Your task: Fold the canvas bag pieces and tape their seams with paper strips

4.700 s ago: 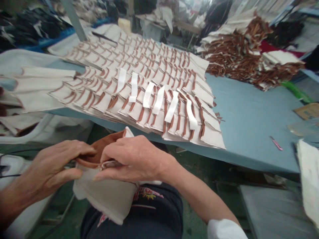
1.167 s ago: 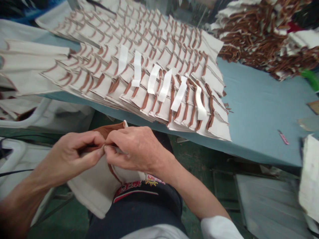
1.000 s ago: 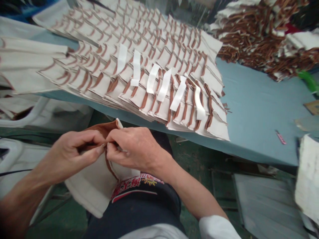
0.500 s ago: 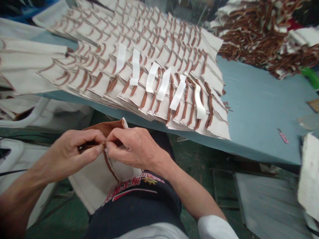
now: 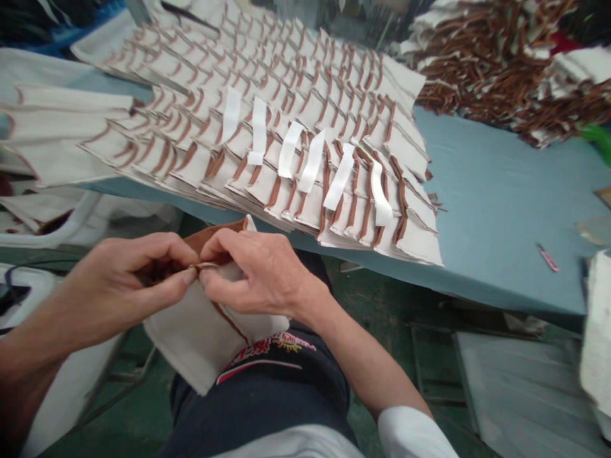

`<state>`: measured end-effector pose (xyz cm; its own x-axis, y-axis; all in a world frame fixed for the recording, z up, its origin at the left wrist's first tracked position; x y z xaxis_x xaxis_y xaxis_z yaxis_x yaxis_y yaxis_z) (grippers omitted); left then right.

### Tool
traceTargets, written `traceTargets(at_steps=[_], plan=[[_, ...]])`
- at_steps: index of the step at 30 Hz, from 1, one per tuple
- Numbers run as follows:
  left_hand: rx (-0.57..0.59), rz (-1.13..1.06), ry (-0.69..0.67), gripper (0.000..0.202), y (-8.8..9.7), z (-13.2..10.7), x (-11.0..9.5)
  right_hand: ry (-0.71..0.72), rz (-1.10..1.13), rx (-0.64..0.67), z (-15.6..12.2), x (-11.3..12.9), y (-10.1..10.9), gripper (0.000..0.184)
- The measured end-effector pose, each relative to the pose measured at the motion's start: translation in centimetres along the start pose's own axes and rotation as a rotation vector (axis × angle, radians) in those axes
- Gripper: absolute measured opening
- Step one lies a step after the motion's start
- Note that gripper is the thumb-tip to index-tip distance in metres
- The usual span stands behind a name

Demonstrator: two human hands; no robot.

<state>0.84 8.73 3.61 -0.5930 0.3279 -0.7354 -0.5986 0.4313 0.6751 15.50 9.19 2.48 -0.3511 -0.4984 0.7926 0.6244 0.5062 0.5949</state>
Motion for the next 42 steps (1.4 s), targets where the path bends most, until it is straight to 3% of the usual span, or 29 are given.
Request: traceTargets(at_steps=[8,14,22,27,32,37,42], plan=[[-0.017,-0.006,-0.028,0.019,0.1,0.1,-1.2,-0.091,-0.191,0.043,0.0,0.4,-0.2,0.012],[-0.067,0.101,-0.104,0.014,0.3,-0.1,-2.2,-0.101,-0.018,0.046,0.0,0.1,0.1,0.005],[-0.082,0.322,-0.201,0.021,-0.8,-1.8,-1.3,-0.122,0.196,0.080,-0.2,0.0,0.2,0.010],[-0.079,0.356,-0.276,0.029,-1.8,-3.2,-0.9,-0.264,0.380,0.146,-0.3,-1.2,-0.5,0.009],[-0.009,0.402,-0.250,0.044,-2.5,-3.5,1.0,-0.357,0.568,0.261,0.2,-1.7,-1.7,0.003],[-0.040,0.298,-0.224,0.036,-2.4,-3.6,1.3,-0.369,0.697,0.267,0.5,-2.0,-2.4,0.023],[-0.106,0.210,-0.101,0.028,-1.9,-3.6,0.7,-0.305,0.634,0.282,0.2,-1.3,-2.5,0.007]])
Point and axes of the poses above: each hand's wrist, its own z-axis towards the middle knuckle, its own y-axis out of the back of the hand, x = y × z, the point moved 8 cm from there along z, towards the middle knuckle, and after that the axes turned 11 degrees about x, right-handed, at the moved point
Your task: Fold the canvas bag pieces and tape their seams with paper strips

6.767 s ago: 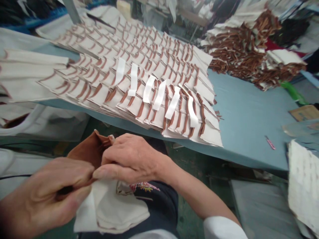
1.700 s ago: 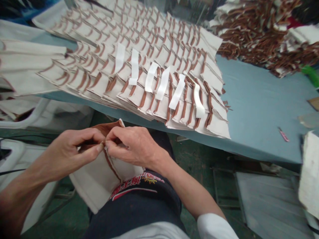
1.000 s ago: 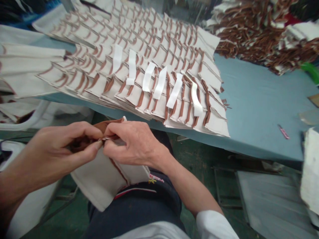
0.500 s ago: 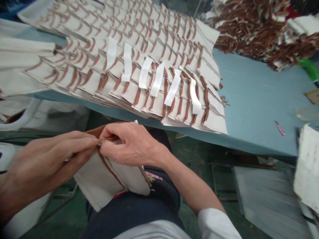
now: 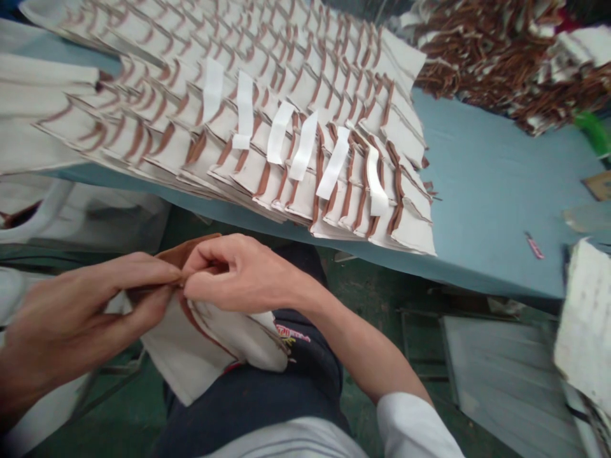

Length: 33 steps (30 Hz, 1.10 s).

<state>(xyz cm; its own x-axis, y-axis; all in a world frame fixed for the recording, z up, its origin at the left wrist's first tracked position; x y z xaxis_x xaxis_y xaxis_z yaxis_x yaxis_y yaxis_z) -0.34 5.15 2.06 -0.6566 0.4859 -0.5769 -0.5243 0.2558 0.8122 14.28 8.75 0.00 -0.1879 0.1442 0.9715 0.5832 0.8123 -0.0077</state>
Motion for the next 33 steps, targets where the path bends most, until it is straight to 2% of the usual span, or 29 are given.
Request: traceTargets(at_steps=[4,7,10,13,16,20,24,27,29,31,33], plan=[[0.033,0.001,0.142,0.033,1.0,0.2,-0.4,0.088,-0.293,-0.127,-1.3,2.1,0.1,0.006],[0.107,-0.067,0.141,0.036,1.1,0.5,-0.7,0.153,-0.468,-0.188,-2.0,3.2,-0.3,0.009],[0.167,-0.087,0.134,0.038,0.6,0.5,-0.1,0.191,-0.580,-0.235,-2.4,3.3,-0.5,0.012],[0.164,-0.020,0.022,0.035,0.0,0.3,0.3,0.197,-0.671,-0.272,-2.3,2.9,-0.4,0.014],[0.151,0.012,-0.036,0.032,-0.5,0.2,1.1,0.173,-0.688,-0.259,-2.0,2.4,-0.3,0.013],[0.177,-0.043,-0.017,0.025,-0.4,0.4,1.5,0.162,-0.719,-0.202,-1.9,2.4,-0.4,0.014],[0.109,0.000,-0.069,0.020,1.1,1.2,-0.6,0.186,-0.915,-0.159,-2.2,3.6,-1.2,0.016],[0.037,0.086,-0.172,0.023,2.0,1.9,-2.8,0.190,-1.030,-0.147,-2.5,4.2,-1.7,0.018],[-0.009,0.100,-0.207,0.026,2.3,2.3,-3.4,0.180,-1.051,-0.163,-2.6,4.3,-1.5,0.018],[0.009,0.014,-0.208,0.027,2.0,2.6,-3.1,0.191,-1.006,-0.169,-2.7,4.1,-1.2,0.017],[0.074,-0.167,-0.211,0.027,1.2,2.8,-2.3,0.232,-0.858,-0.140,-2.7,3.6,-0.8,0.014]])
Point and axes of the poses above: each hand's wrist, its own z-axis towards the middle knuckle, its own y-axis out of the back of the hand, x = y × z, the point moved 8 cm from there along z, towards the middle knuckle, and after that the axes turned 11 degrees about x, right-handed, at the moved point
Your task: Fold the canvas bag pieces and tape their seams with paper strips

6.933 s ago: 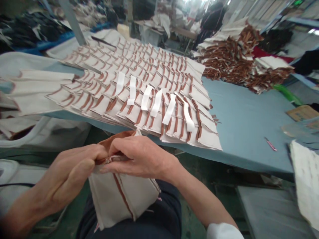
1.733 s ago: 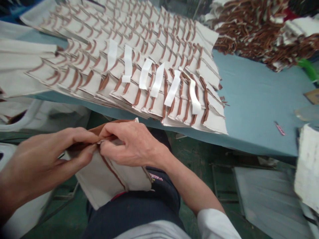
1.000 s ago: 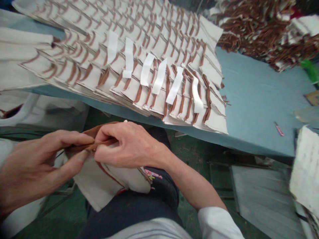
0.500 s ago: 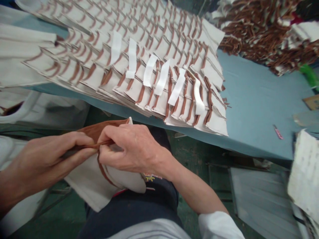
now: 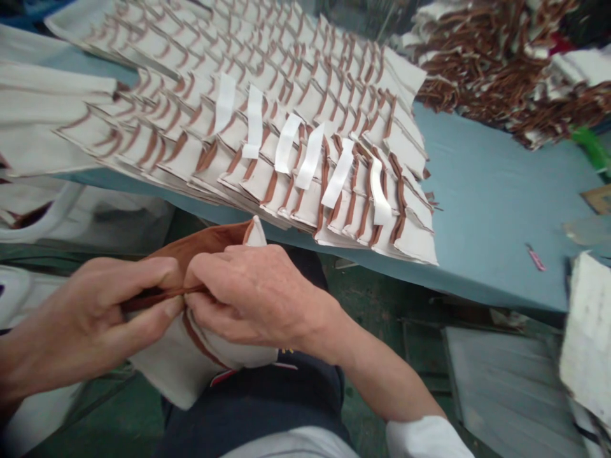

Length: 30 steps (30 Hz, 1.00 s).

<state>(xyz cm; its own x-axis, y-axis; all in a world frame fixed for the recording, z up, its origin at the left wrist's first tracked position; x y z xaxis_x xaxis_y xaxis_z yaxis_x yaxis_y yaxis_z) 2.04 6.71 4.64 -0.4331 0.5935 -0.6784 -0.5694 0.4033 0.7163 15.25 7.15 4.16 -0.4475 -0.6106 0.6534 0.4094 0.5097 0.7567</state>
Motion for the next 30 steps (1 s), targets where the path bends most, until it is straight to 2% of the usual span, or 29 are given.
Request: traceTargets(at_steps=[2,6,9,11,15,18,21,24,27,30], plan=[[0.038,-0.246,-0.001,0.030,-0.6,-0.1,0.9,0.056,0.263,0.014,0.1,-0.6,-0.4,0.013],[-0.017,-0.709,-0.010,0.050,-1.6,-0.5,1.7,0.143,0.862,0.071,0.9,-1.5,-2.3,0.022],[-0.073,-0.828,-0.017,0.061,-2.6,-0.7,1.6,0.169,1.197,0.082,1.5,-2.0,-3.9,0.032],[-0.112,-0.877,-0.013,0.060,-3.2,-0.9,1.8,0.170,1.321,0.087,1.7,-2.4,-4.7,0.038],[-0.122,-0.871,-0.011,0.057,-3.4,-1.3,2.3,0.151,1.397,0.132,1.7,-3.0,-5.6,0.039],[-0.093,-0.826,-0.031,0.056,-3.1,-1.7,2.4,0.150,1.407,0.167,1.7,-2.9,-5.9,0.040],[-0.115,-0.763,-0.051,0.053,-2.7,-2.1,2.2,0.133,1.420,0.171,1.8,-2.7,-6.1,0.044],[-0.134,-0.667,-0.052,0.047,-2.3,-2.1,1.7,0.099,1.373,0.151,1.6,-2.7,-5.9,0.046],[-0.114,-0.555,-0.043,0.032,-2.1,-1.7,1.2,0.054,1.279,0.146,1.4,-2.7,-5.3,0.051],[-0.098,-0.496,-0.039,0.027,-1.7,-1.3,1.0,0.007,1.194,0.126,1.4,-2.8,-4.8,0.056]])
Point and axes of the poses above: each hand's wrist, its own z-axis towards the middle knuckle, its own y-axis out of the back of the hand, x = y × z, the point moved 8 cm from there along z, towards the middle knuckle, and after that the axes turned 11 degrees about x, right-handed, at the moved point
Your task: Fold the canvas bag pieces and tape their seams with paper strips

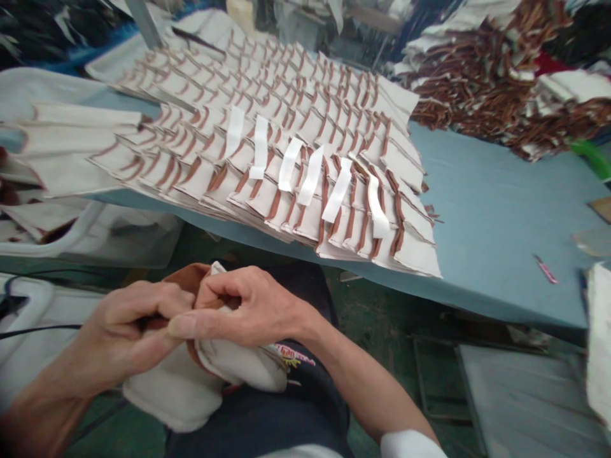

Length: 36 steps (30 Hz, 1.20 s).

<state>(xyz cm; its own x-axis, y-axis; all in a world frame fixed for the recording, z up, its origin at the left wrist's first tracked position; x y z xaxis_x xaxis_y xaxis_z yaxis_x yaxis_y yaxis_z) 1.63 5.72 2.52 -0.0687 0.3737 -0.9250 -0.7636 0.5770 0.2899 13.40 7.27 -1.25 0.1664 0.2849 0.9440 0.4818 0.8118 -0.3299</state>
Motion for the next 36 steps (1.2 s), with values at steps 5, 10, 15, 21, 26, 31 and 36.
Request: traceTargets(at_steps=[5,10,15,21,26,31,36], plan=[[0.101,-0.026,0.100,0.020,-0.1,-0.2,0.6,-0.073,0.128,0.127,0.2,-0.8,-1.2,0.062],[0.138,-0.233,0.177,0.035,-0.3,-0.9,1.2,-0.070,0.032,0.040,-0.4,-0.4,-1.4,0.056],[0.005,-0.421,0.210,0.053,-0.5,-1.3,2.8,0.098,-0.348,-0.211,-0.7,1.5,-1.0,0.031],[-0.074,-0.469,0.212,0.056,-1.0,-1.4,4.5,0.112,-0.675,-0.287,-0.6,1.8,-0.9,0.021],[-0.022,-0.322,0.161,0.065,0.5,-1.0,4.0,0.236,-0.806,-0.255,-0.7,3.4,-1.4,0.018],[0.100,-0.123,0.143,0.046,1.3,-0.5,2.1,0.367,-0.884,-0.233,-1.4,4.9,-2.2,0.013],[0.166,0.286,0.065,0.037,1.5,-0.4,-1.7,0.341,-1.194,-0.180,-2.3,6.0,-4.2,0.017]])
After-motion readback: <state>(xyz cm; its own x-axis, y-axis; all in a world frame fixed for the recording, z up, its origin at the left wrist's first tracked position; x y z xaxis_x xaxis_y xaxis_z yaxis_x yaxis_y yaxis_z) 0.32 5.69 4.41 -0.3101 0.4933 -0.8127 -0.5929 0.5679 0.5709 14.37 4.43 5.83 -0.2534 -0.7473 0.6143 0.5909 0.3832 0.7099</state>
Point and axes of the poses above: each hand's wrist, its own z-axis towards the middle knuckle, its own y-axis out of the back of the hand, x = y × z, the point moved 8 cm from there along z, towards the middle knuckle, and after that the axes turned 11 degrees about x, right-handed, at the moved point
